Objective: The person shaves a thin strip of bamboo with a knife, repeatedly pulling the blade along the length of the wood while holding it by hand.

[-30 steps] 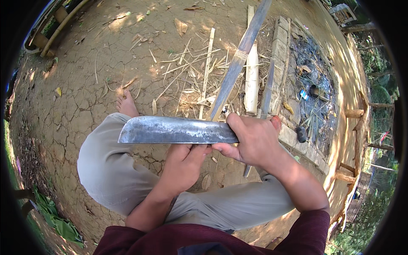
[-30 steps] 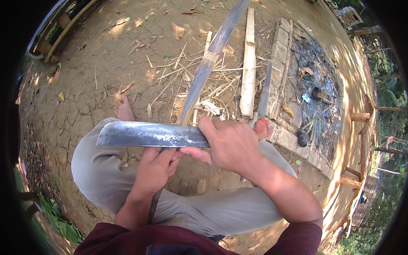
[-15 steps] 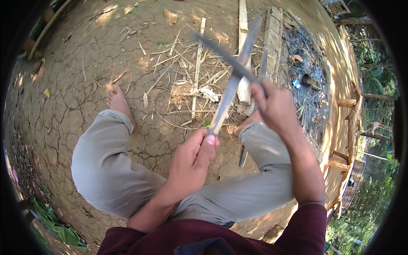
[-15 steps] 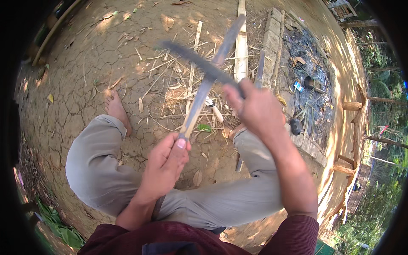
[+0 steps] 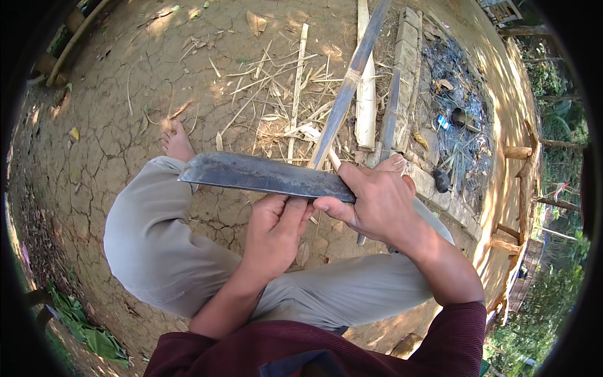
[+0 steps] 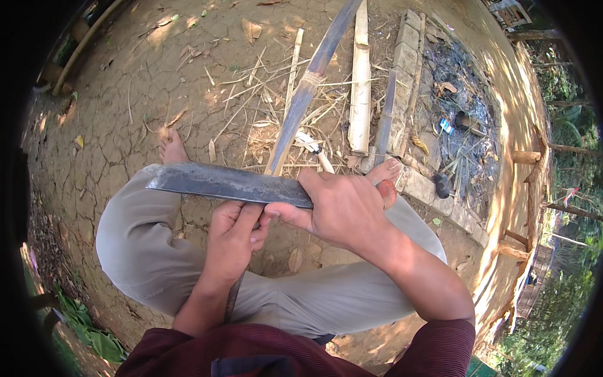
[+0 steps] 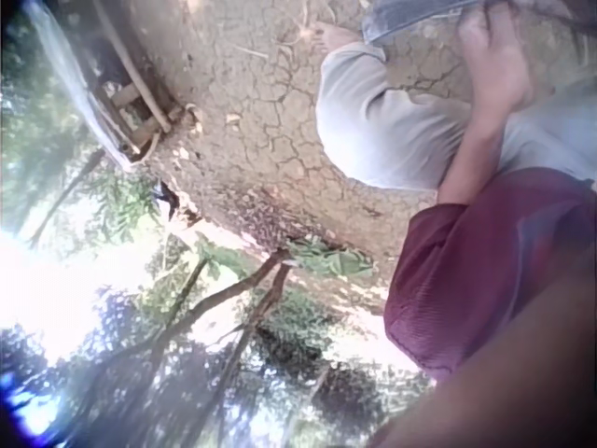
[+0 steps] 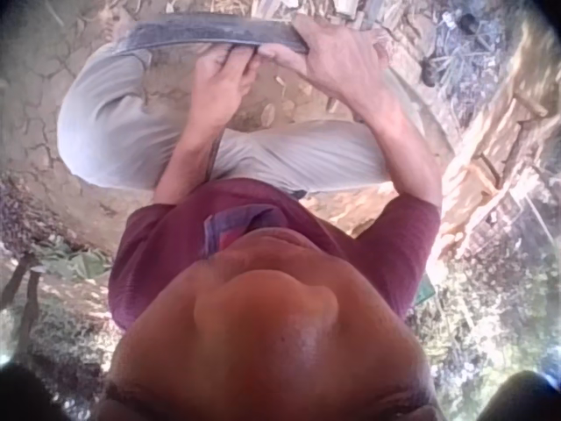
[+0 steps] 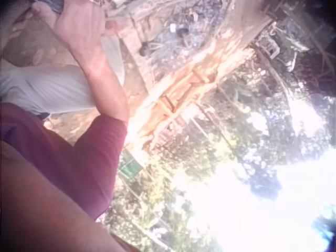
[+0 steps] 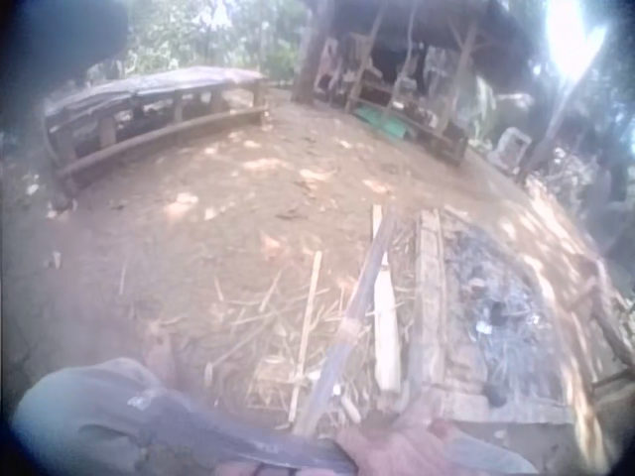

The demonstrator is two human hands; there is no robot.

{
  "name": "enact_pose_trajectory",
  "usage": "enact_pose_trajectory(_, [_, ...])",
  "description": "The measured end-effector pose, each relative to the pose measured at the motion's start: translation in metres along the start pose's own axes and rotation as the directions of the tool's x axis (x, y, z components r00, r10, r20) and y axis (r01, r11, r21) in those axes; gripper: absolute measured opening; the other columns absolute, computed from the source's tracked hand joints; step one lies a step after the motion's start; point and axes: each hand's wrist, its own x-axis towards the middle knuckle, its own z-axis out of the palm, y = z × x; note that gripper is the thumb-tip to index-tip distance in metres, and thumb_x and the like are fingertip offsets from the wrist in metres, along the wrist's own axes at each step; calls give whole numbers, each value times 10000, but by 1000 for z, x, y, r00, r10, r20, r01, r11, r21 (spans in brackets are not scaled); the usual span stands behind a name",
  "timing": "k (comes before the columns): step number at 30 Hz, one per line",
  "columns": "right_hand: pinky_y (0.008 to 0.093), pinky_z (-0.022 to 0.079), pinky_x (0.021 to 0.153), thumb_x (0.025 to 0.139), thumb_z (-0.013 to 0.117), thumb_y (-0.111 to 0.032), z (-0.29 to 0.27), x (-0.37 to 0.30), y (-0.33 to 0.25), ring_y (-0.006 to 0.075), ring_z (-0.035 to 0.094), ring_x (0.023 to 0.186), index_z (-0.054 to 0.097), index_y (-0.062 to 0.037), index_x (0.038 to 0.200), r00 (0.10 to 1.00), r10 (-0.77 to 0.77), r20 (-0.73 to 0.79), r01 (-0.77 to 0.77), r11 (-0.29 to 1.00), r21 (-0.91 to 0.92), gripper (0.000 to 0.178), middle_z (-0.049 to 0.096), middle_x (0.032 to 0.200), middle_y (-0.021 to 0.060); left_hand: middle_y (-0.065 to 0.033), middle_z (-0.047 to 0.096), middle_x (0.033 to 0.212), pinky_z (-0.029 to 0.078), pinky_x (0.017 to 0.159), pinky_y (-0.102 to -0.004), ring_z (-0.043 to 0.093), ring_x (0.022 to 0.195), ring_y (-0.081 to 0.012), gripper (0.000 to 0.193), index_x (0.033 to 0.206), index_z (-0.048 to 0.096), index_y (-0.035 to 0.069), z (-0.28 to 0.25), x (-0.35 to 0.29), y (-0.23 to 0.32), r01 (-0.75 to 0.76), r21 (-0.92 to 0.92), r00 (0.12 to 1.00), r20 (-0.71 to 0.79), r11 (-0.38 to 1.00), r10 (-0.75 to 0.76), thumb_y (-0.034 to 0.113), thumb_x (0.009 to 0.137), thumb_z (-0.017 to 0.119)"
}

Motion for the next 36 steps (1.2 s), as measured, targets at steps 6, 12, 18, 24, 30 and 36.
enact_pose_trajectory(6, [416, 478, 431, 816, 636, -675, 1, -3, -5, 328, 604, 451, 537, -26, 744, 998, -59, 14, 59, 998, -1, 661, 558, 511, 145, 50, 513, 684, 323, 498, -216, 415, 575, -15, 198, 883, 634, 19, -4, -7, 1, 58, -73, 998, 2, 996, -58, 162, 1003, 568])
enact_pose_trajectory(12, [417, 482, 436, 803, 630, -697, 5, -1, 6, 331, 605, 450, 529, -38, 717, 996, -83, 27, 83, 996, -16, 673, 550, 505, 144, 42, 527, 690, 309, 489, -219, 412, 571, -15, 154, 902, 636, 25, -4, -9, -9, -53, 25, 999, 11, 998, 53, 122, 999, 567])
enact_pose_trajectory(18, [428, 488, 448, 773, 598, -757, 8, -2, 12, 331, 618, 467, 526, -46, 691, 997, -51, 51, 53, 997, -51, 719, 555, 510, 137, 52, 483, 652, 253, 447, -204, 369, 515, -10, 269, 843, 610, 39, 4, -7, -12, -217, 226, 975, 5, 950, 222, 209, 1037, 536])
enact_pose_trajectory(24, [418, 466, 461, 753, 590, -773, 10, -4, 26, 322, 617, 498, 520, -55, 705, 995, -95, -13, 93, 988, -127, 723, 550, 541, 113, 66, 465, 639, 258, 453, -200, 357, 515, -5, 301, 826, 608, 39, 9, -4, -15, -232, 290, 970, 4, 929, 241, 226, 1045, 522])
enact_pose_trajectory(30, [473, 515, 565, 806, 626, -691, 3, 2, 50, 374, 660, 595, 601, -43, 757, 992, 120, -38, -124, 977, -172, 651, 633, 624, 158, 62, 469, 674, 255, 453, -186, 343, 517, 7, 267, 958, 640, 16, 8, -11, -17, -183, 223, 982, -8, 958, 189, 224, 1052, 501])
enact_pose_trajectory(36, [440, 410, 478, 1004, 301, -655, -63, -26, 122, 229, 481, 477, 481, 21, 684, 395, 909, -135, -712, 395, 581, 769, 428, 512, 53, 31, 500, 742, 256, 436, -174, 341, 513, 3, 325, 1255, 591, 3, 0, 1, -8, -22, 43, 997, 71, 999, 19, 229, 1059, 463])
